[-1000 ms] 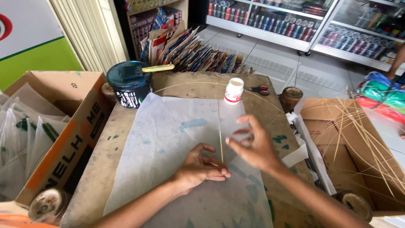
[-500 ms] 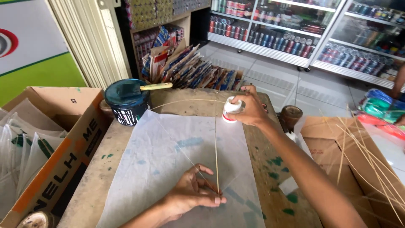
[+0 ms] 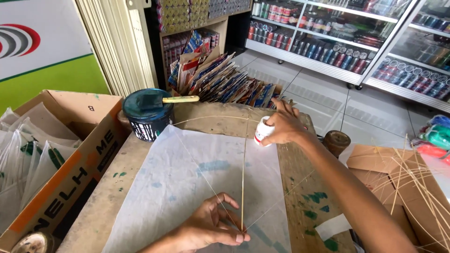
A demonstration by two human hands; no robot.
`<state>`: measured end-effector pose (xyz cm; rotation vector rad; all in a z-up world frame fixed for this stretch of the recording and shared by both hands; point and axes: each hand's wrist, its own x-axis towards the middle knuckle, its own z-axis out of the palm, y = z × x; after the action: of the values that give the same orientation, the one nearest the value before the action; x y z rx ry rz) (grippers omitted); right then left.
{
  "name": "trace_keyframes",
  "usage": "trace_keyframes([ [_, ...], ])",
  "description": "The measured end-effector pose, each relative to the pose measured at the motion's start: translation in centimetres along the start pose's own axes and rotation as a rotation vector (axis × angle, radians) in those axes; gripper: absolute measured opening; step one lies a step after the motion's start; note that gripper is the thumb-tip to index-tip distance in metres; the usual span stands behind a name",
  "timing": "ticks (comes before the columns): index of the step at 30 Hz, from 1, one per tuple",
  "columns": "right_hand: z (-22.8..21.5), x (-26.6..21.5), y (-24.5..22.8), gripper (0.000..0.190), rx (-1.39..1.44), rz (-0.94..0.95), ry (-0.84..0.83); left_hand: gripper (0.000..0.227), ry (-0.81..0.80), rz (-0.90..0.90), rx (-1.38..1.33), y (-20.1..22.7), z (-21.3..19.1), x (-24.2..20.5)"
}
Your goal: Applying glue to a bamboo kite frame and attaching it to paper to assemble a kite.
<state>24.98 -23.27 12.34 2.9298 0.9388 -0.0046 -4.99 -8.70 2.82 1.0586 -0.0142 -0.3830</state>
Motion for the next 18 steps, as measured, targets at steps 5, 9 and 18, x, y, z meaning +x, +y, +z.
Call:
trace_keyframes([
  [5, 0.2, 0.6, 0.4, 0.078, 0.000, -0.012, -0.024, 0.056, 0.006, 0.007, 0.037, -0.3, 0.0, 0.2],
  [9, 0.1, 0.7, 0.5, 0.084, -0.054, -0.025, -0.055, 0.053, 0.029, 0.000, 0.070, -0.3, 0.1, -0.1],
  [18, -0.2, 0.5, -0.3, 0.076, -0.110, -0.017, -0.106, 0.053, 0.040, 0.004, 0.019, -0.6, 0.2, -0.1],
])
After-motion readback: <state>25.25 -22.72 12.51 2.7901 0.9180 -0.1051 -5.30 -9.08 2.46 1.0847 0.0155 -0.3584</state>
